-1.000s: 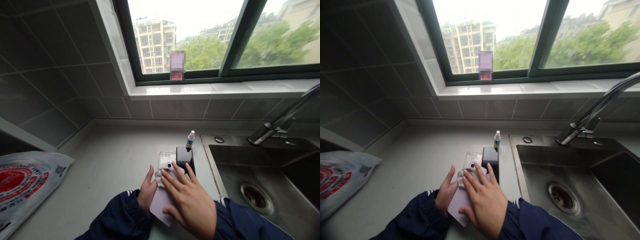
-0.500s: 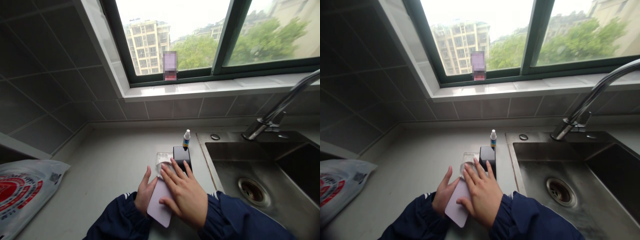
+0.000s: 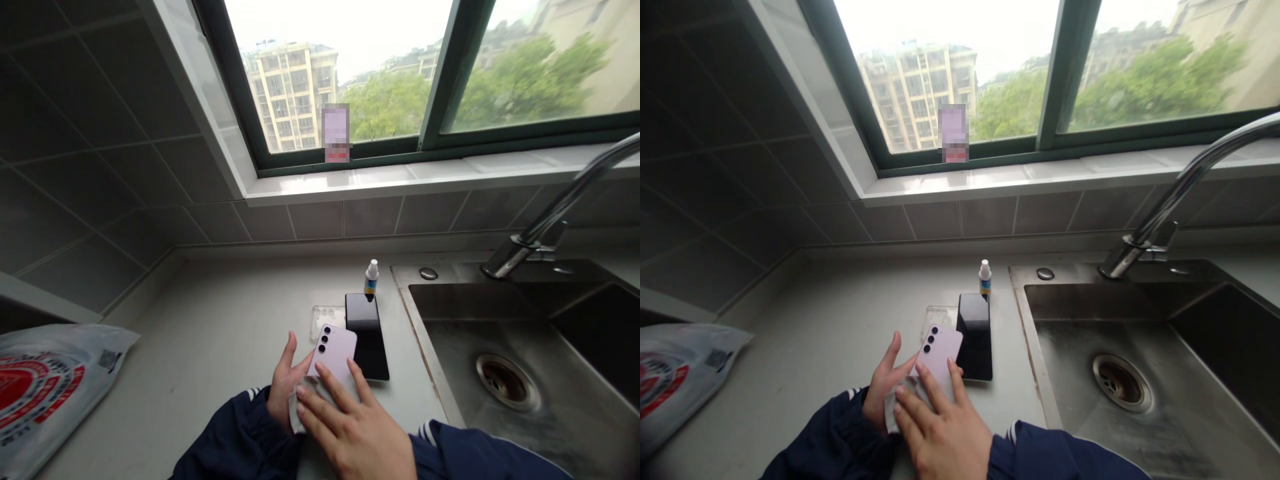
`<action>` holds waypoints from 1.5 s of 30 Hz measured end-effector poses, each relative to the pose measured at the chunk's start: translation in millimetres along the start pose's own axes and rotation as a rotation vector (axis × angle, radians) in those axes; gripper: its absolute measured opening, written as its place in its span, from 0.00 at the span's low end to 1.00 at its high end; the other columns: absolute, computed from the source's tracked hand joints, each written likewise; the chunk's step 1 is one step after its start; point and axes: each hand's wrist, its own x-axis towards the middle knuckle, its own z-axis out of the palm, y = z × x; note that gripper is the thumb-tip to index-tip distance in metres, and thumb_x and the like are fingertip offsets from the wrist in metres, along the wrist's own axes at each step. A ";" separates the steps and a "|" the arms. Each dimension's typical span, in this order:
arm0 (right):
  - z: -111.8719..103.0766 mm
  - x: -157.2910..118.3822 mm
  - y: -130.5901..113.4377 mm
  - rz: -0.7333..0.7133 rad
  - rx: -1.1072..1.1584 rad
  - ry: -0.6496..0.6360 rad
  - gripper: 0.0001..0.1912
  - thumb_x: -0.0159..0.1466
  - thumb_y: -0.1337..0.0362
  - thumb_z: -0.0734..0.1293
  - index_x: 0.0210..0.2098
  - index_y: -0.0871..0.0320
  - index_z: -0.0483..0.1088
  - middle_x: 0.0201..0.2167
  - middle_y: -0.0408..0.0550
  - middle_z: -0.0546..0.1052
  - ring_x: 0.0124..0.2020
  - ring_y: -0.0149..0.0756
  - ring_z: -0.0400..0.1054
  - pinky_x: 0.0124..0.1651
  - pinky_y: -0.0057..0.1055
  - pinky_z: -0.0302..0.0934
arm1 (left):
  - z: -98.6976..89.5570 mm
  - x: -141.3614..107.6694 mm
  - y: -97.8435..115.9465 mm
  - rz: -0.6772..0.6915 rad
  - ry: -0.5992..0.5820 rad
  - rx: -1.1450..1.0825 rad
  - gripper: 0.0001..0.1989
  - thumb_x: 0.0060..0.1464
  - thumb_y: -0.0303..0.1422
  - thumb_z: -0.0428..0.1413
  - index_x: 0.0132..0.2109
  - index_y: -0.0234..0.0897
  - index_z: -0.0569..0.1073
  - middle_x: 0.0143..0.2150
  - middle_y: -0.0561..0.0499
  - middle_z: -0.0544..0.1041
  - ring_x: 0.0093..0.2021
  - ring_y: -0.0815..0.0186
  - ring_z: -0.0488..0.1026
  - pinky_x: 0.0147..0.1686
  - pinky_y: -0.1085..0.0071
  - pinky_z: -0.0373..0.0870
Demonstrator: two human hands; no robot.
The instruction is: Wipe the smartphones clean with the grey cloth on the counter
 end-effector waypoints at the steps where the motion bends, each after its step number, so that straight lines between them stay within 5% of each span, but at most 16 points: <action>1: 1.4 -0.4 0.1 -0.009 -0.015 0.015 0.31 0.70 0.46 0.52 0.65 0.57 0.56 0.66 0.45 0.57 0.67 0.55 0.47 0.67 0.59 0.36 | -0.3 0.0 0.8 0.000 -0.012 0.002 0.48 0.54 0.62 0.35 0.66 0.25 0.55 0.51 0.33 0.75 0.47 0.53 0.75 0.49 0.63 0.64; 4: 4.3 0.1 -1.5 -0.017 -0.080 0.034 0.34 0.69 0.43 0.52 0.64 0.59 0.57 0.66 0.45 0.57 0.66 0.57 0.48 0.66 0.59 0.42 | -2.9 0.4 1.8 -0.006 -0.061 -0.001 0.49 0.54 0.63 0.33 0.65 0.24 0.57 0.52 0.32 0.74 0.47 0.53 0.75 0.48 0.64 0.64; 7: 7.2 2.0 -5.3 -0.030 -0.196 0.082 0.24 0.73 0.55 0.50 0.62 0.57 0.60 0.65 0.42 0.60 0.64 0.53 0.55 0.66 0.55 0.45 | -8.2 0.5 2.2 0.002 -0.113 0.001 0.50 0.53 0.63 0.32 0.63 0.22 0.61 0.53 0.31 0.73 0.49 0.52 0.74 0.49 0.63 0.63; 14: 27.7 6.3 -15.0 -0.050 -0.351 0.395 0.16 0.72 0.60 0.56 0.53 0.55 0.70 0.57 0.38 0.71 0.58 0.47 0.64 0.68 0.53 0.13 | -18.1 0.3 5.1 0.059 -0.146 0.014 0.52 0.51 0.65 0.30 0.61 0.23 0.63 0.56 0.28 0.70 0.51 0.48 0.72 0.54 0.55 0.58; 21: 36.8 9.7 -20.6 -0.016 -0.354 0.544 0.11 0.69 0.62 0.62 0.45 0.53 0.74 0.54 0.36 0.74 0.59 0.46 0.61 0.69 0.53 0.24 | -19.3 -2.0 7.8 0.061 -0.178 -0.052 0.55 0.49 0.66 0.27 0.63 0.22 0.59 0.57 0.31 0.70 0.48 0.50 0.71 0.52 0.57 0.57; 29: 37.9 7.4 -13.9 0.008 -0.371 0.485 0.17 0.70 0.59 0.58 0.54 0.53 0.70 0.59 0.36 0.69 0.67 0.49 0.46 0.69 0.53 0.20 | -16.8 -4.4 7.4 0.031 -0.196 -0.045 0.57 0.48 0.67 0.27 0.64 0.20 0.58 0.58 0.30 0.68 0.51 0.50 0.69 0.57 0.55 0.54; 34: 19.4 3.8 -8.4 0.038 -0.305 0.277 0.35 0.67 0.42 0.53 0.63 0.59 0.60 0.66 0.44 0.59 0.69 0.53 0.36 0.66 0.51 0.10 | -11.3 -3.3 -4.0 0.105 -0.091 -0.065 0.52 0.52 0.64 0.34 0.64 0.21 0.58 0.56 0.30 0.70 0.55 0.49 0.69 0.60 0.58 0.52; 38: 1.6 2.9 -3.6 0.185 -0.165 0.155 0.39 0.66 0.39 0.52 0.68 0.58 0.50 0.70 0.45 0.48 0.70 0.51 0.31 0.66 0.48 0.07 | -3.9 -0.9 -13.1 0.105 -0.042 -0.084 0.50 0.52 0.63 0.39 0.63 0.20 0.60 0.54 0.29 0.72 0.58 0.48 0.67 0.61 0.59 0.52; 45: -18.7 6.0 12.4 0.328 -0.130 0.155 0.35 0.68 0.43 0.54 0.68 0.56 0.50 0.69 0.45 0.50 0.70 0.55 0.31 0.67 0.58 0.26 | 1.1 3.4 -14.4 0.238 -0.075 -0.045 0.43 0.57 0.59 0.35 0.66 0.31 0.58 0.59 0.36 0.69 0.62 0.51 0.63 0.62 0.58 0.50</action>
